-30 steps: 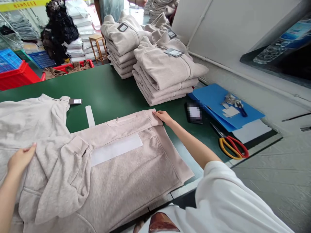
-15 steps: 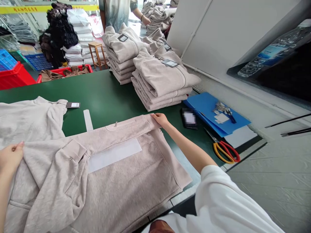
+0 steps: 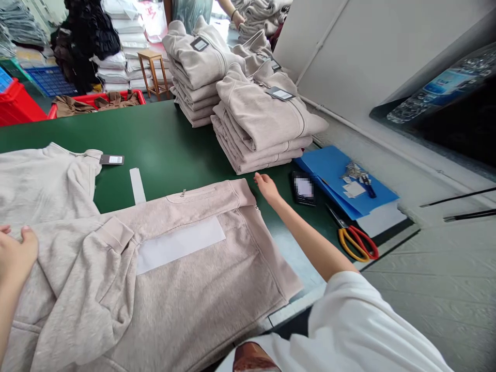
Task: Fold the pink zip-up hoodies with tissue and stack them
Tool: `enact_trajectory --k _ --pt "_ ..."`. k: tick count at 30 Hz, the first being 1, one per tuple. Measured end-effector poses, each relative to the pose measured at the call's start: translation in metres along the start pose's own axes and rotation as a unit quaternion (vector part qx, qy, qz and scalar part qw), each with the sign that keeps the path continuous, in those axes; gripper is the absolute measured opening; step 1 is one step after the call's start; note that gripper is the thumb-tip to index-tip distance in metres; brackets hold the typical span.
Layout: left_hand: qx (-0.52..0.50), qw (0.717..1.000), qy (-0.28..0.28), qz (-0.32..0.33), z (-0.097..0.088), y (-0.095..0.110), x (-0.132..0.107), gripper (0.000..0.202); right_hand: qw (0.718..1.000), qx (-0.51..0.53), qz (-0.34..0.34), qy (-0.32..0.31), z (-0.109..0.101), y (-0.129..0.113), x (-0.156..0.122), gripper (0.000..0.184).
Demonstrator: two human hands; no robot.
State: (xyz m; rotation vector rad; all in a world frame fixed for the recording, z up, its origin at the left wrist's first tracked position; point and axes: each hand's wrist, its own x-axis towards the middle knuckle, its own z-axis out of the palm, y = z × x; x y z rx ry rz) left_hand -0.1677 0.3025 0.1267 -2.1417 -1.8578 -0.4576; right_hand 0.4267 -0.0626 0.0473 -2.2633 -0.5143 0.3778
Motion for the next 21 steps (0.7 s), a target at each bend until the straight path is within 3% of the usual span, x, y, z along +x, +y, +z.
enact_trajectory --k 1,3,6,9,11,14,15,17,19,21 --pt "0.004 0.999 0.004 0.033 -0.010 0.006 -0.015 0.073 1.000 0.012 0.014 -0.006 -0.007 0.003 -0.003 0.032" --pt "0.016 0.993 -0.049 0.108 -0.026 0.021 -0.052 0.066 0.997 0.028 0.049 -0.047 -0.015 0.009 -0.014 0.022" --pt "-0.051 0.968 -0.117 0.217 -0.038 0.038 -0.108 0.054 0.989 0.037 0.087 -0.111 -0.017 0.017 -0.034 0.007" --pt "-0.086 0.957 -0.161 0.226 -0.042 0.047 -0.148 0.056 0.990 0.036 0.083 -0.105 -0.015 0.019 -0.046 0.010" --pt "-0.066 0.961 -0.191 0.189 -0.046 0.054 -0.163 0.066 0.996 0.027 0.061 -0.052 -0.014 0.015 -0.053 0.017" --pt "-0.054 0.959 -0.232 0.155 -0.057 0.067 -0.173 0.075 0.995 0.014 -0.064 0.071 -0.006 -0.002 -0.076 0.027" --pt "-0.045 0.962 -0.230 0.143 -0.059 0.072 -0.173 0.078 0.989 0.017 -0.124 0.084 -0.001 -0.011 -0.088 0.027" --pt "-0.014 0.973 -0.205 0.102 -0.059 0.078 -0.169 0.090 0.970 0.033 -0.240 0.036 0.015 -0.029 -0.118 0.025" --pt "-0.003 0.979 -0.197 0.047 -0.053 0.079 -0.159 0.109 0.942 0.054 -0.323 -0.070 0.036 -0.049 -0.151 0.021" --pt "-0.057 0.966 -0.252 0.008 -0.045 0.075 -0.145 0.113 0.911 0.078 -0.371 -0.163 0.061 -0.067 -0.183 0.018"
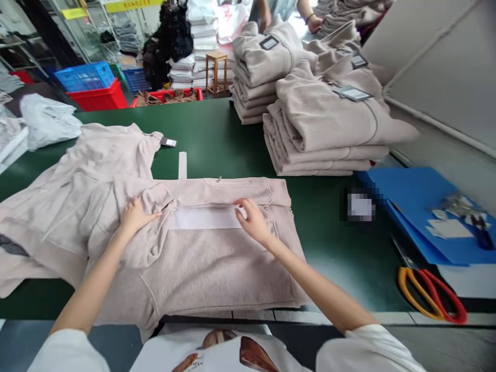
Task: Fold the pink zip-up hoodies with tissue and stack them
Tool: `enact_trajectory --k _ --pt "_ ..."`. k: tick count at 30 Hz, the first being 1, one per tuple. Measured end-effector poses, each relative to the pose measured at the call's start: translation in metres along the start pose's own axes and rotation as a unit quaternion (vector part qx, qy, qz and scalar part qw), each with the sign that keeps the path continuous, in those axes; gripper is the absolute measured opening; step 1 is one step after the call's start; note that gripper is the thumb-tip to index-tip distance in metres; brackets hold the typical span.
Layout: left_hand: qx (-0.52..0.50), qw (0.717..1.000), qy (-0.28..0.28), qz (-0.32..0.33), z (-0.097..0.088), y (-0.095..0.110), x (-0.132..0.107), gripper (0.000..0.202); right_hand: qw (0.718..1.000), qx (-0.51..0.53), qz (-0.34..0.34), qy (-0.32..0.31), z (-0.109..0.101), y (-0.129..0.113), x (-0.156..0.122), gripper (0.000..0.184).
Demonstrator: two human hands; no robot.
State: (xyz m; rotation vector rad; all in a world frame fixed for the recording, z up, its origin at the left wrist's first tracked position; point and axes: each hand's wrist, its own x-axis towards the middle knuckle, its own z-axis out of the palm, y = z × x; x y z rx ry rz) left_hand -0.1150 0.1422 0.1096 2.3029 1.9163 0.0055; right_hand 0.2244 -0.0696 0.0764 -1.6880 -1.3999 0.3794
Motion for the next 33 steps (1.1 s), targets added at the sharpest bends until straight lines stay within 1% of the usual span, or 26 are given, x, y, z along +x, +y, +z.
enact_trajectory --k 2,3,4,5,6,7,8,9,10,11,14,15,16,17,19,20,21,22,23,24,26,27,28,29,30,33 --pt "-0.127 0.988 -0.087 0.015 -0.005 -0.006 0.010 0.093 0.996 0.056 -0.006 -0.070 0.033 -0.022 -0.001 0.017" --pt "-0.195 0.974 -0.110 0.028 -0.009 -0.008 0.011 0.080 0.991 0.085 0.006 -0.103 0.047 -0.031 0.000 0.017" --pt "-0.255 0.960 -0.109 0.044 -0.015 -0.007 0.008 0.069 0.984 0.114 0.024 -0.132 0.059 -0.039 0.001 0.018" --pt "-0.306 0.946 -0.087 0.062 -0.022 -0.006 0.000 0.062 0.976 0.145 0.046 -0.155 0.069 -0.048 0.003 0.023" --pt "-0.343 0.934 -0.053 0.082 -0.030 -0.003 -0.012 0.057 0.967 0.179 0.071 -0.169 0.077 -0.057 0.005 0.033" --pt "-0.365 0.925 -0.022 0.105 -0.038 0.001 -0.029 0.054 0.954 0.218 0.100 -0.178 0.082 -0.065 0.008 0.048" --pt "-0.377 0.916 -0.006 0.136 -0.046 0.004 -0.049 0.049 0.938 0.261 0.129 -0.187 0.084 -0.074 0.010 0.066" --pt "-0.382 0.909 -0.010 0.168 -0.053 0.007 -0.071 0.045 0.918 0.307 0.154 -0.199 0.084 -0.083 0.011 0.082" --pt "-0.377 0.905 -0.030 0.197 -0.058 0.009 -0.095 0.041 0.894 0.354 0.170 -0.216 0.083 -0.092 0.011 0.094" --pt "-0.363 0.903 -0.056 0.224 -0.063 0.009 -0.119 0.037 0.867 0.399 0.172 -0.243 0.079 -0.100 0.010 0.102" --pt "-0.320 0.887 -0.152 0.298 -0.067 0.002 -0.183 0.019 0.784 0.488 0.120 -0.364 0.063 -0.123 -0.008 0.112" --pt "-0.315 0.875 -0.181 0.320 -0.066 -0.001 -0.201 0.012 0.769 0.489 0.100 -0.399 0.056 -0.130 -0.017 0.109" --pt "-0.317 0.862 -0.204 0.339 -0.065 -0.004 -0.216 0.010 0.766 0.474 0.085 -0.425 0.050 -0.137 -0.029 0.098" --pt "-0.322 0.849 -0.228 0.352 -0.063 -0.008 -0.229 0.015 0.772 0.449 0.073 -0.443 0.043 -0.143 -0.041 0.078" --pt "-0.330 0.825 -0.272 0.370 -0.063 -0.015 -0.246 0.027 0.801 0.391 0.034 -0.451 0.027 -0.155 -0.065 0.037" --pt "-0.334 0.816 -0.285 0.376 -0.063 -0.020 -0.250 0.030 0.816 0.371 0.003 -0.443 0.019 -0.159 -0.075 0.028" --pt "-0.341 0.812 -0.286 0.377 -0.063 -0.025 -0.251 0.031 0.830 0.365 -0.032 -0.422 0.010 -0.162 -0.084 0.025" --pt "-0.351 0.816 -0.273 0.370 -0.062 -0.032 -0.250 0.030 0.844 0.365 -0.066 -0.387 0.001 -0.164 -0.091 0.021" --pt "-0.362 0.829 -0.245 0.350 -0.061 -0.040 -0.245 0.028 0.861 0.371 -0.092 -0.335 -0.008 -0.163 -0.097 0.018" --pt "-0.365 0.853 -0.201 0.314 -0.057 -0.049 -0.237 0.028 0.881 0.376 -0.101 -0.268 -0.015 -0.159 -0.101 0.015" --pt "-0.312 0.916 -0.103 0.231 -0.045 -0.067 -0.216 0.034 0.922 0.359 -0.062 -0.129 -0.022 -0.147 -0.108 0.012" --pt "-0.257 0.942 -0.062 0.206 -0.036 -0.076 -0.203 0.038 0.939 0.333 -0.023 -0.082 -0.023 -0.140 -0.110 0.012" --pt "-0.190 0.961 -0.037 0.199 -0.027 -0.085 -0.190 0.044 0.951 0.303 0.019 -0.059 -0.021 -0.132 -0.111 0.013" --pt "-0.123 0.969 -0.030 0.210 -0.017 -0.093 -0.177 0.052 0.958 0.274 0.054 -0.062 -0.019 -0.126 -0.113 0.016" --pt "-0.063 0.969 -0.044 0.235 -0.009 -0.099 -0.164 0.060 0.961 0.249 0.082 -0.084 -0.015 -0.121 -0.114 0.018" --pt "0.054 0.938 -0.124 0.319 0.009 -0.112 -0.134 0.078 0.957 0.205 0.126 -0.162 -0.008 -0.115 -0.116 0.025"
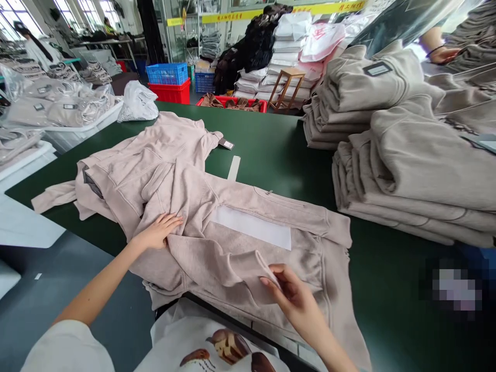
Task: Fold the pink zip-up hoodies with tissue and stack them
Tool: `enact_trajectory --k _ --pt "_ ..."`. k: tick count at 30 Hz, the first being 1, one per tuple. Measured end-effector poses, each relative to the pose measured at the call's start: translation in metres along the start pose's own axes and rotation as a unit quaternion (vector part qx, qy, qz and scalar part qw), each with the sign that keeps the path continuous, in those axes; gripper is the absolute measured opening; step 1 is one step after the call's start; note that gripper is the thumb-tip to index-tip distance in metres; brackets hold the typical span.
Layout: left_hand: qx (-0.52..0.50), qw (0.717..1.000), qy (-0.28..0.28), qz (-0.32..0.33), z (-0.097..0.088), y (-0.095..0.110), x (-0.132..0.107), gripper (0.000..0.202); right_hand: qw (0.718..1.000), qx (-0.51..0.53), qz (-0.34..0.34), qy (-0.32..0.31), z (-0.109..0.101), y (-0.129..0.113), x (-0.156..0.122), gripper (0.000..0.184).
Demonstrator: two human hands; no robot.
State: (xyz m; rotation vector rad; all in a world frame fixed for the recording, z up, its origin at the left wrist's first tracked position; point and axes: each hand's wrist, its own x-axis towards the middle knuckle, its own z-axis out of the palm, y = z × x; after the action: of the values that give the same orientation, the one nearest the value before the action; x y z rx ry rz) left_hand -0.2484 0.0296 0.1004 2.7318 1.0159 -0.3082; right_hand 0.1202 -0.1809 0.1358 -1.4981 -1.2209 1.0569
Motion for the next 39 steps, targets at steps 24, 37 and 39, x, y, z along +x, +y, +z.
enact_trajectory --k 24,37,39 --pt "-0.198 0.857 0.215 -0.424 0.011 0.029 0.018 0.018 0.867 -0.410 -0.215 -0.182 0.191 -0.005 0.200 0.018" --pt "-0.335 0.739 0.444 -0.381 0.054 0.145 -0.040 0.019 0.969 -0.214 -0.123 0.016 0.182 0.003 0.189 0.008" --pt "-0.266 0.772 0.492 -0.301 0.065 0.172 -0.050 0.015 0.974 -0.147 -0.150 0.083 0.191 -0.025 0.173 0.007"
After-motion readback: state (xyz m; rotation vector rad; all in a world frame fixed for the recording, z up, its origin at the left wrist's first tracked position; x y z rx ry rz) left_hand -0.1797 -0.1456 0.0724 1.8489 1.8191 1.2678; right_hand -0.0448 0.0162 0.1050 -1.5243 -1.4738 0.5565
